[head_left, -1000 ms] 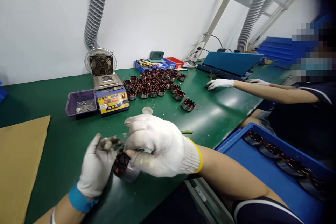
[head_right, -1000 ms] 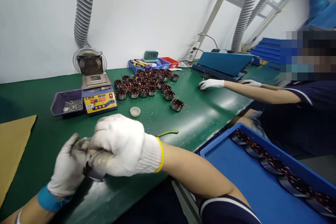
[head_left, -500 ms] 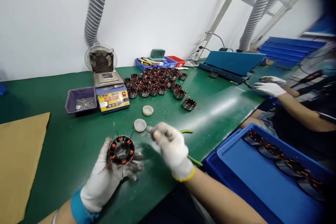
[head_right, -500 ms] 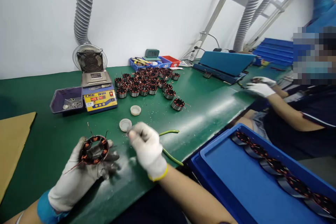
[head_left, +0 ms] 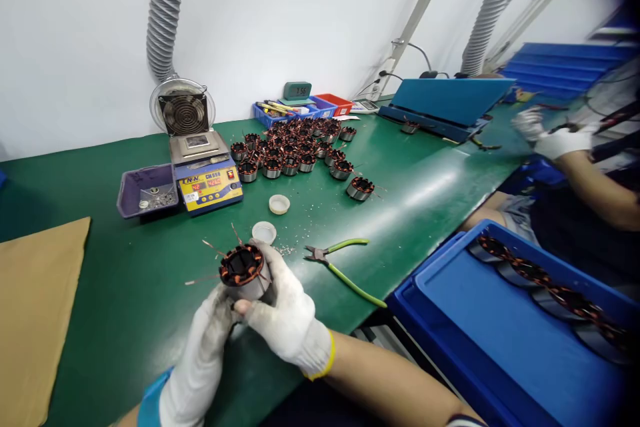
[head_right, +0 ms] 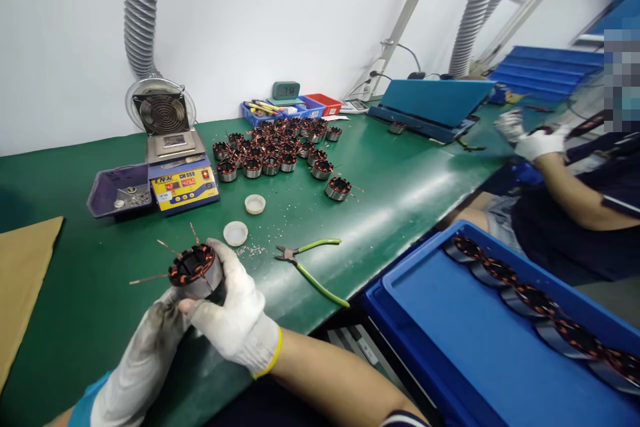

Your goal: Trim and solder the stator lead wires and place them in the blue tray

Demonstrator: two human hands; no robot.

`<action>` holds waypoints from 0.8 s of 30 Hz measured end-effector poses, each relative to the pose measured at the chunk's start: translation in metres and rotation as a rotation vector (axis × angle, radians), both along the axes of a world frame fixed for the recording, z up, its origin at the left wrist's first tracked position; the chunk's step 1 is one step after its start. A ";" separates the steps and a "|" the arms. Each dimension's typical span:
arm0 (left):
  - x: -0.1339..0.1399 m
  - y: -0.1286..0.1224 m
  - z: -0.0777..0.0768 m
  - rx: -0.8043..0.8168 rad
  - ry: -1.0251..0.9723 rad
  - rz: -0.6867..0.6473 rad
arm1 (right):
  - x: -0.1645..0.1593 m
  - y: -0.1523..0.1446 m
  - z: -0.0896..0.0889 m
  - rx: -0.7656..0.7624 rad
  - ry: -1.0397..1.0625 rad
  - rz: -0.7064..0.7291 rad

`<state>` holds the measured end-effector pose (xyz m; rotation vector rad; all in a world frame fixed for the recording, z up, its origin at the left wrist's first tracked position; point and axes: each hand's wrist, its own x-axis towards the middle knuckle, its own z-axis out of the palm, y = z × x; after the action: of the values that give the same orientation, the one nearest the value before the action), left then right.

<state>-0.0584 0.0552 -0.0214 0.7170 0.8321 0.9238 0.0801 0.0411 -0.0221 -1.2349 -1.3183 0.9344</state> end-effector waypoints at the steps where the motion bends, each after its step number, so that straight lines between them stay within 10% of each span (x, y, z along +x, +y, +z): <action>1: 0.003 0.000 0.000 0.021 0.010 0.015 | 0.004 -0.002 -0.003 -0.009 0.021 0.028; 13: 0.004 0.006 0.020 0.309 0.346 0.157 | 0.024 -0.030 -0.006 -0.104 0.016 0.358; 18: -0.009 0.020 0.021 0.370 0.165 0.254 | 0.032 -0.029 0.002 -0.123 -0.060 0.317; 24: -0.014 0.031 0.031 0.314 0.409 -0.157 | 0.049 -0.027 0.008 -0.013 -0.192 0.250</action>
<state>-0.0721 0.0866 0.0099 1.2562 0.9812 0.7833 0.1286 0.0137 -0.0138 -1.2111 -1.6492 1.0194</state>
